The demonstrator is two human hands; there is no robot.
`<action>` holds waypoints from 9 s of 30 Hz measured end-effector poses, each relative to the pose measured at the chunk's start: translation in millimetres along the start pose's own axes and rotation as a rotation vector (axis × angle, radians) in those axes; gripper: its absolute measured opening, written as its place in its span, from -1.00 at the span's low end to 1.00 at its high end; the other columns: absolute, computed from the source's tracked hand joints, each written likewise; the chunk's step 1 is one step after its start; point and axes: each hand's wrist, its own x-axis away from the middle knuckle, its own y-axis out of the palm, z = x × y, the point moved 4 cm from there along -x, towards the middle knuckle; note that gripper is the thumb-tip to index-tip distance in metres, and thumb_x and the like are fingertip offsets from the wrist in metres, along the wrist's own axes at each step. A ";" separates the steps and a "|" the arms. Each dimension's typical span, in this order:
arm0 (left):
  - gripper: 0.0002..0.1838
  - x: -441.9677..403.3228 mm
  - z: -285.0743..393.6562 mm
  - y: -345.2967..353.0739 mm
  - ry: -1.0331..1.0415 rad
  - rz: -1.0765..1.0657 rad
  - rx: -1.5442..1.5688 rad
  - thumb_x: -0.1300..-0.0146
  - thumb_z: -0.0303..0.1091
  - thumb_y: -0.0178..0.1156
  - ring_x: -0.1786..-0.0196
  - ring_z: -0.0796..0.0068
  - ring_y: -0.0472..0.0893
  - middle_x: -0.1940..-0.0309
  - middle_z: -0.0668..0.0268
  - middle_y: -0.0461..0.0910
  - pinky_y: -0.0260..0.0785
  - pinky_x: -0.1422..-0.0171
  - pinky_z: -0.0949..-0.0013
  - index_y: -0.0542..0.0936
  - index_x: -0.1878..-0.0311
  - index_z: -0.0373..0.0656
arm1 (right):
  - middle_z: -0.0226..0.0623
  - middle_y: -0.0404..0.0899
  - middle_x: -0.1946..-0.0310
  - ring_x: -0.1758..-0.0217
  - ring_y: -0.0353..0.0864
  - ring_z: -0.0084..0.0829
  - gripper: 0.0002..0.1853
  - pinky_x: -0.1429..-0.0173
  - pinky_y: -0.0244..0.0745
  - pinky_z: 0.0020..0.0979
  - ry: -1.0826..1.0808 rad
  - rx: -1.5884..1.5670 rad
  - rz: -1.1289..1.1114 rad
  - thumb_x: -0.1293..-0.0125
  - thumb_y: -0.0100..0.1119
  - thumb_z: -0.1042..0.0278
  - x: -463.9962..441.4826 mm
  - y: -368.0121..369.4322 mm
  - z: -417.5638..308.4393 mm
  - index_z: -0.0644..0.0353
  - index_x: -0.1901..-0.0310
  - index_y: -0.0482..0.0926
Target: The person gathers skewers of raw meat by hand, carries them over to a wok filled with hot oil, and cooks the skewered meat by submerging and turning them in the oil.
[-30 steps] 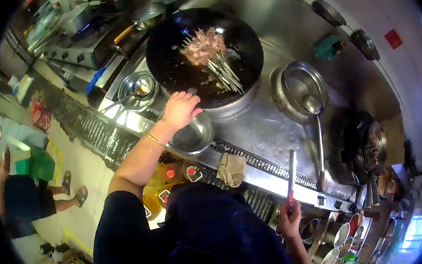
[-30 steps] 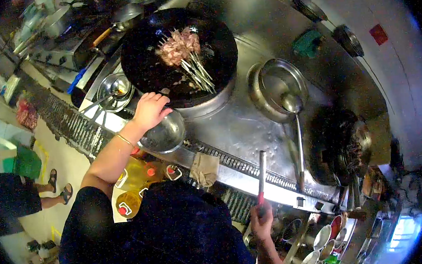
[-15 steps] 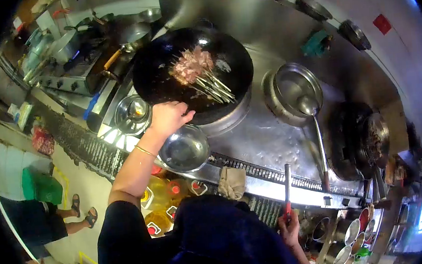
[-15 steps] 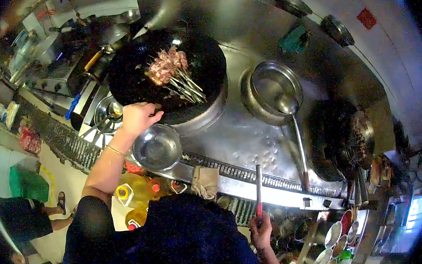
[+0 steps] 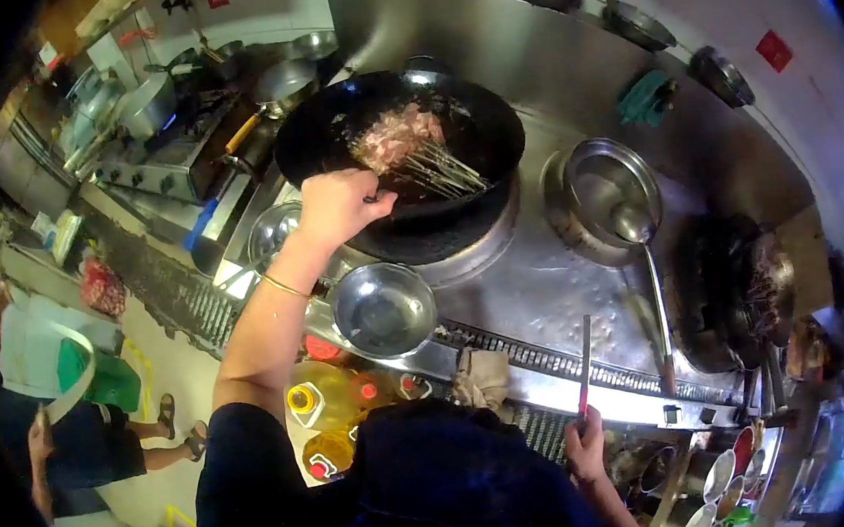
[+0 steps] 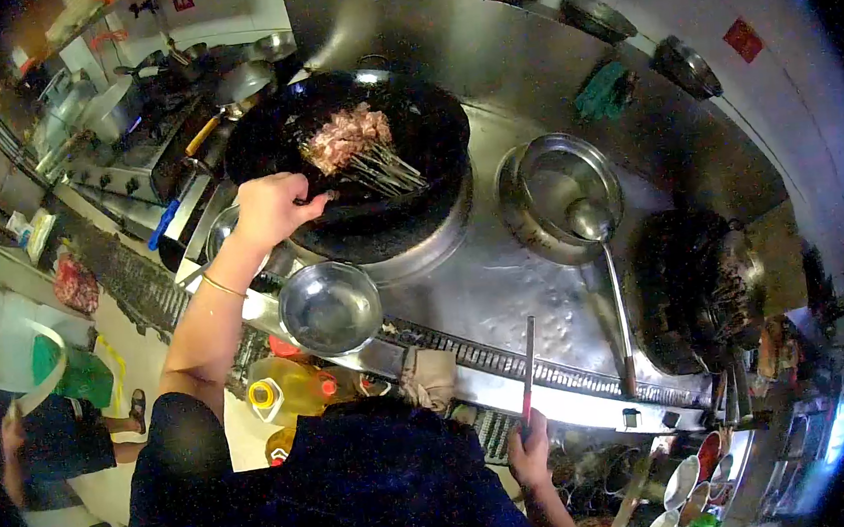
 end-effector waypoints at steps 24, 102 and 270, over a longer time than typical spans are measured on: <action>-0.61 -28.2 -28.6 -14.9 -0.111 -0.143 0.025 0.13 0.05 0.34 0.51 0.16 0.56 0.65 0.27 0.52 0.36 0.45 0.19 0.48 0.59 -0.06 | 0.08 0.55 0.23 0.22 0.58 0.08 -0.45 0.14 0.50 -0.06 -0.343 0.381 -0.248 -0.17 0.10 0.34 -159.7 49.2 -145.5 0.20 -0.23 0.30; -0.57 46.6 -14.3 47.2 -0.152 -0.159 -0.036 -0.15 -0.03 0.30 0.61 0.21 0.41 0.64 0.23 0.46 0.28 0.47 0.21 0.46 0.55 -0.20 | -0.24 0.52 0.08 0.06 0.52 -0.35 -0.53 -0.03 0.43 -0.33 0.430 -0.242 -0.061 -0.26 0.15 0.22 98.3 -17.2 -4.9 0.11 -0.19 0.36; -0.83 296.9 324.1 137.4 -0.384 -0.090 0.395 -0.11 -0.32 0.27 0.20 0.12 0.53 0.33 0.22 0.58 0.32 0.08 0.16 0.58 0.23 -0.10 | -0.26 0.58 0.36 0.37 0.55 -0.50 -0.81 0.23 0.48 -0.44 0.313 -0.138 -0.198 -0.34 0.02 0.45 72.6 -138.1 166.3 0.33 0.07 0.50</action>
